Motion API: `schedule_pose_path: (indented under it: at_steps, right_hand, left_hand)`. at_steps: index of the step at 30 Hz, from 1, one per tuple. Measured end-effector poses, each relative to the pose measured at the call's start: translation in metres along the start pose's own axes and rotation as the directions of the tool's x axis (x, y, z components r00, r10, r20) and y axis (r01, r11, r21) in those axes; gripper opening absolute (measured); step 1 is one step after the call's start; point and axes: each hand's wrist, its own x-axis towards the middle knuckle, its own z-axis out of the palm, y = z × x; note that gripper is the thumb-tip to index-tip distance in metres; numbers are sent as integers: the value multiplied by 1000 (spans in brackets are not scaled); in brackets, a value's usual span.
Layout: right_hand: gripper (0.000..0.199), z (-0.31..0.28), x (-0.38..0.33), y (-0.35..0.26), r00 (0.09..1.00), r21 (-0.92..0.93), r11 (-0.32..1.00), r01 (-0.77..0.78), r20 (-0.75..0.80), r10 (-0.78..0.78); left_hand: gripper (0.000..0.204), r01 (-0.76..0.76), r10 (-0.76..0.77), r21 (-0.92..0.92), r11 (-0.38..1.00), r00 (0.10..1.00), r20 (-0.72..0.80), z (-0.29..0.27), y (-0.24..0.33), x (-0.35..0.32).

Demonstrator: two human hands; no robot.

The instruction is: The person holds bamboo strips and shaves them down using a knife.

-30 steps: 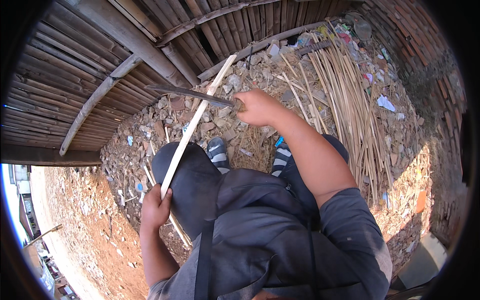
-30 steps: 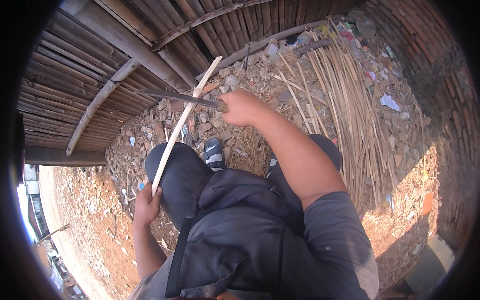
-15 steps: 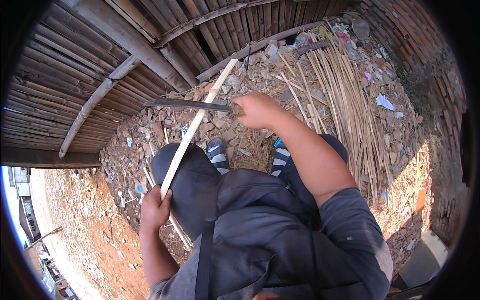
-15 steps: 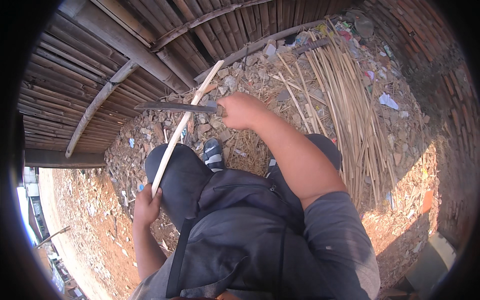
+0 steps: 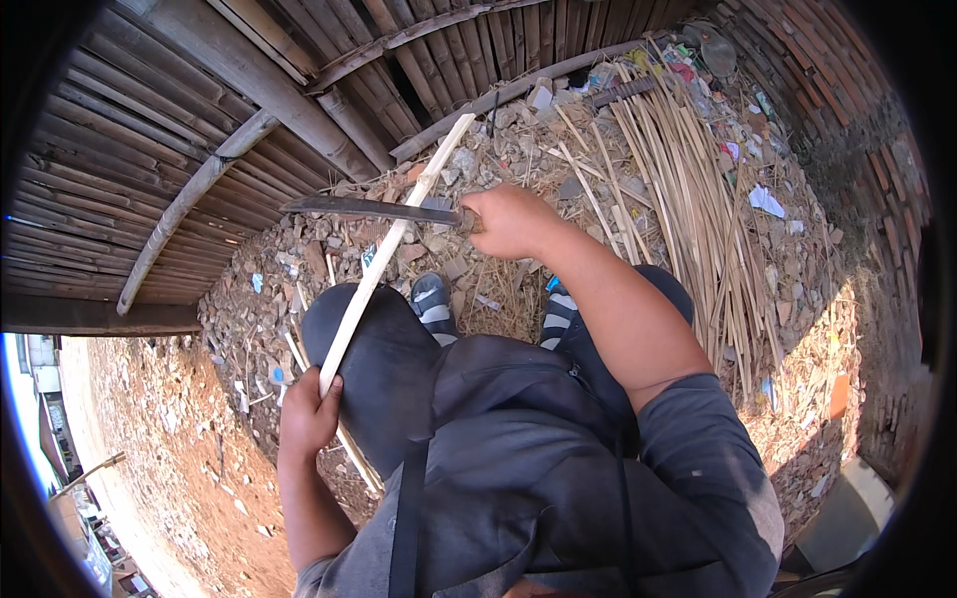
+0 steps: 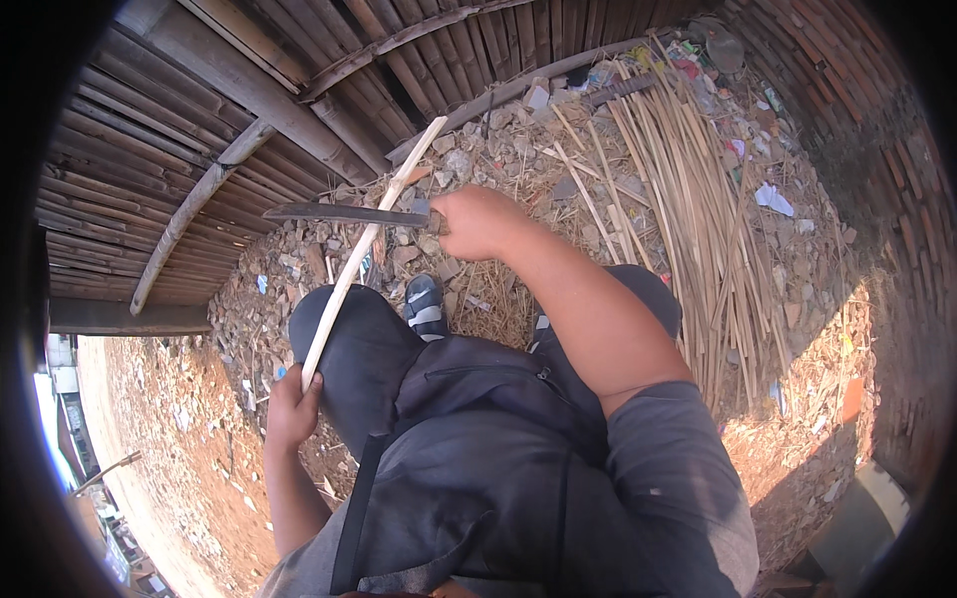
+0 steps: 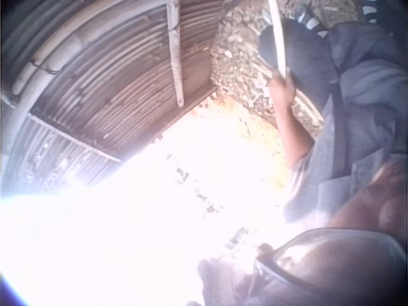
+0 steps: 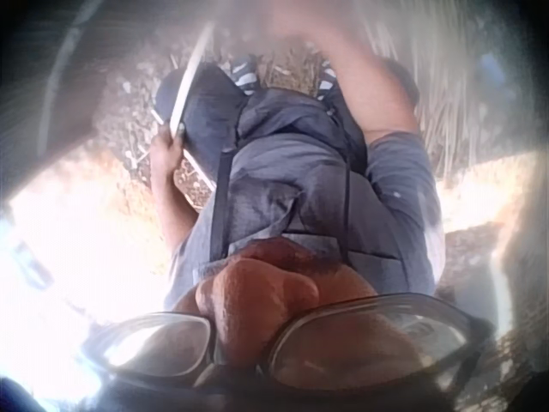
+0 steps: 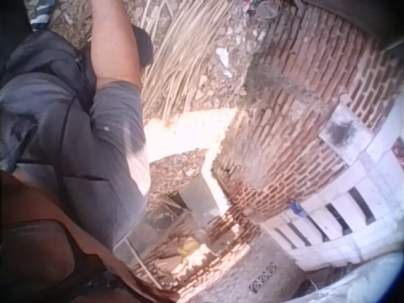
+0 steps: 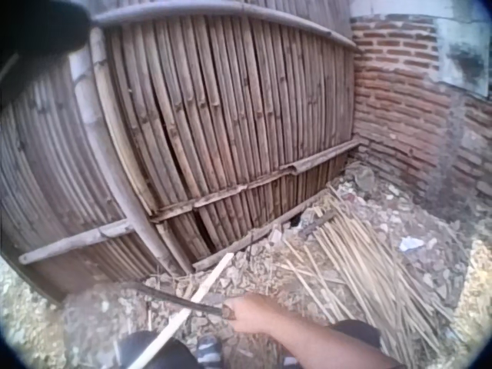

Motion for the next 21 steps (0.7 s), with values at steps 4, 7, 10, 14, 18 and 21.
schedule_pose_path:
  at_steps: [4,7,10,14,18,21]
  right_hand:
    - [45,6,15,21,998,-7,998,63,22,-62]
    - [44,16,23,36,996,61,998,-11,-88,17]
    - [42,27,20,29,975,121,987,-108,-178,129]
    - [36,15,3,-7,995,12,999,-37,-96,38]
    - [38,3,6,3,1000,1,1000,1,2,-1]
    - [40,7,18,31,986,173,981,-92,-124,114]
  left_hand:
    - [32,-9,9,21,1000,1000,-8,1,3,0]
    - [31,-5,7,62,998,999,-34,2,5,-1]
    - [31,-6,10,95,995,999,-43,4,4,-1]
    - [31,7,-5,73,997,999,-39,1,4,-3]
    - [32,-16,16,25,1000,1000,-25,4,-2,-2]
    - [33,-27,27,15,1000,999,-29,5,-3,1]
